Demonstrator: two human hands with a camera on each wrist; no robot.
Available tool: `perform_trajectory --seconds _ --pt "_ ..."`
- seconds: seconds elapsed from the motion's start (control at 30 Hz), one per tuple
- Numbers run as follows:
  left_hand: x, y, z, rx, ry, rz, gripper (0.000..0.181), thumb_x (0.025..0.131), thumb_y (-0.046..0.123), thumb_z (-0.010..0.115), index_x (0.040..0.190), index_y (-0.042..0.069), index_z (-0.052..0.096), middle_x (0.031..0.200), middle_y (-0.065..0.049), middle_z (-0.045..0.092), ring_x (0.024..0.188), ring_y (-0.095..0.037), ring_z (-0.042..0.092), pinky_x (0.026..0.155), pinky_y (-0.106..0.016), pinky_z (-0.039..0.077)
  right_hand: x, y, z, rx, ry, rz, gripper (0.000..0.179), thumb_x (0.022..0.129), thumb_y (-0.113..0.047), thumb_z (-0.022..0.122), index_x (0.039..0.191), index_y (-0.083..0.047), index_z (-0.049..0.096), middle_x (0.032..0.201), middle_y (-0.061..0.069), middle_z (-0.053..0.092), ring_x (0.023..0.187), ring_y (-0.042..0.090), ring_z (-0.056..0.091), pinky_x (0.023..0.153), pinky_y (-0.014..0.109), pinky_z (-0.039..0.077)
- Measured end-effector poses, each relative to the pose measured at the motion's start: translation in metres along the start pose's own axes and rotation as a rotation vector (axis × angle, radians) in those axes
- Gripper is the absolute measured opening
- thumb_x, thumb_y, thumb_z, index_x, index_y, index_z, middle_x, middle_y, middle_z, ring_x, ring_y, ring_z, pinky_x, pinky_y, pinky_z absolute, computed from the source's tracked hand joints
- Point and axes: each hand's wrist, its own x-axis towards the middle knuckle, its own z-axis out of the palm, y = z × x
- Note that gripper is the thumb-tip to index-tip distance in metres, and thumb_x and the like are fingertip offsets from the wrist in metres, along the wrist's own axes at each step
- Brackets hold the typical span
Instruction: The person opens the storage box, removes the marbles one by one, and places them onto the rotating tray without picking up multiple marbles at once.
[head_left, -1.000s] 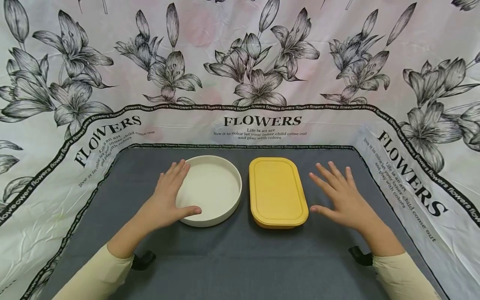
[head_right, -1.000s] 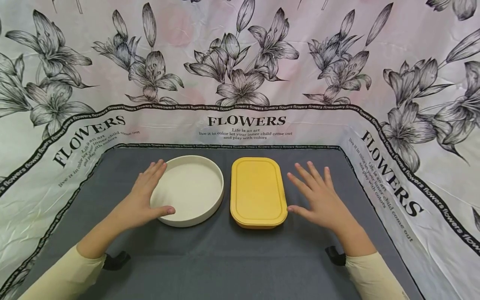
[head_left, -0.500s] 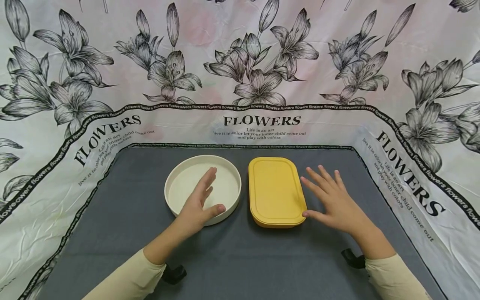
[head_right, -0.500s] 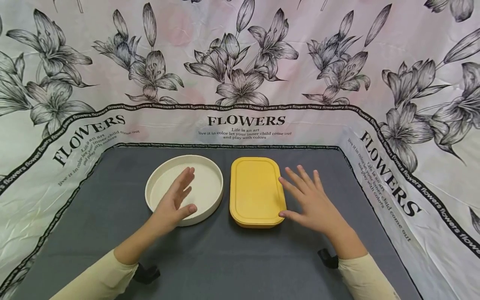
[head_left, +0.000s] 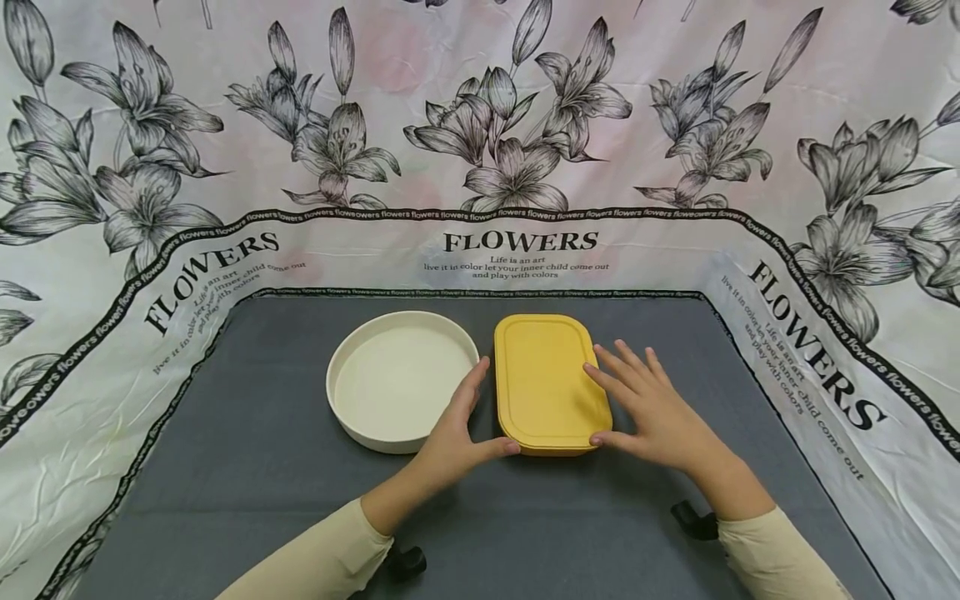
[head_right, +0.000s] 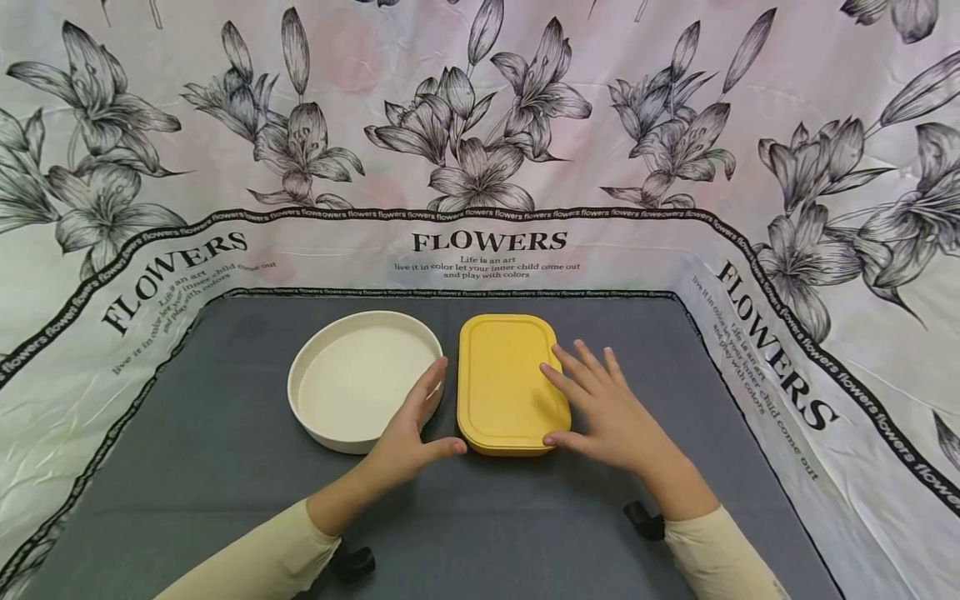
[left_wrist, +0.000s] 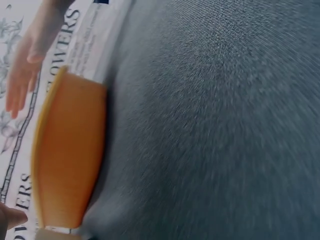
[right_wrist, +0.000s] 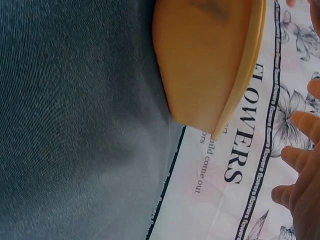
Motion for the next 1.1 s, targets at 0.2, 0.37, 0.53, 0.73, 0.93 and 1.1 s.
perform_trajectory --seconds 0.2,0.37,0.53,0.73,0.93,1.1 --pt "0.006 -0.01 0.016 0.011 0.037 -0.062 0.12 0.076 0.055 0.088 0.164 0.041 0.008 0.17 0.016 0.01 0.158 -0.01 0.012 0.128 -0.045 0.021 0.002 -0.004 0.007 0.012 -0.025 -0.011 0.101 0.076 -0.061 0.083 0.158 -0.015 0.043 0.167 0.012 0.031 0.157 0.038 0.016 0.124 0.069 0.009" --pt "0.009 -0.018 0.024 0.037 0.035 -0.065 0.127 0.074 0.058 0.088 0.165 0.037 0.002 0.173 0.008 0.004 0.159 -0.016 0.006 0.127 -0.052 0.02 0.004 -0.007 0.012 0.016 -0.044 -0.017 0.103 0.076 -0.064 0.082 0.157 -0.015 0.043 0.166 0.012 0.033 0.157 0.038 0.018 0.123 0.069 0.012" --pt "0.012 -0.021 0.031 0.065 0.007 -0.055 0.133 0.074 0.053 0.089 0.167 0.023 -0.002 0.173 0.004 -0.002 0.159 -0.017 0.002 0.127 -0.055 0.019 0.006 -0.012 0.015 0.007 -0.055 -0.036 0.102 0.076 -0.067 0.08 0.156 -0.013 0.046 0.165 0.011 0.035 0.156 0.039 0.02 0.121 0.071 0.017" --pt "0.015 -0.028 0.035 0.06 -0.007 -0.054 0.137 0.074 0.057 0.088 0.166 0.016 -0.005 0.174 -0.005 -0.005 0.159 -0.019 0.002 0.127 -0.054 0.02 0.008 -0.015 0.022 0.017 -0.059 -0.067 0.102 0.074 -0.062 0.084 0.155 -0.011 0.047 0.162 0.014 0.04 0.151 0.044 0.031 0.121 0.068 0.021" --pt "0.018 -0.034 0.037 -0.021 -0.013 -0.08 0.14 0.075 0.046 0.091 0.165 0.013 -0.011 0.173 -0.009 -0.007 0.158 -0.011 0.002 0.128 -0.043 0.017 0.007 -0.016 0.023 0.05 -0.077 -0.072 0.1 0.075 -0.056 0.086 0.155 -0.009 0.047 0.16 0.014 0.044 0.147 0.044 0.038 0.126 0.057 0.019" --pt "0.016 -0.036 0.04 -0.008 -0.033 -0.133 0.143 0.074 0.038 0.094 0.165 0.017 -0.015 0.173 -0.005 -0.011 0.159 -0.015 -0.001 0.129 -0.047 0.014 0.005 -0.019 0.025 0.041 -0.088 -0.068 0.096 0.076 -0.055 0.086 0.152 -0.01 0.051 0.158 0.012 0.047 0.146 0.041 0.04 0.121 0.061 0.028"
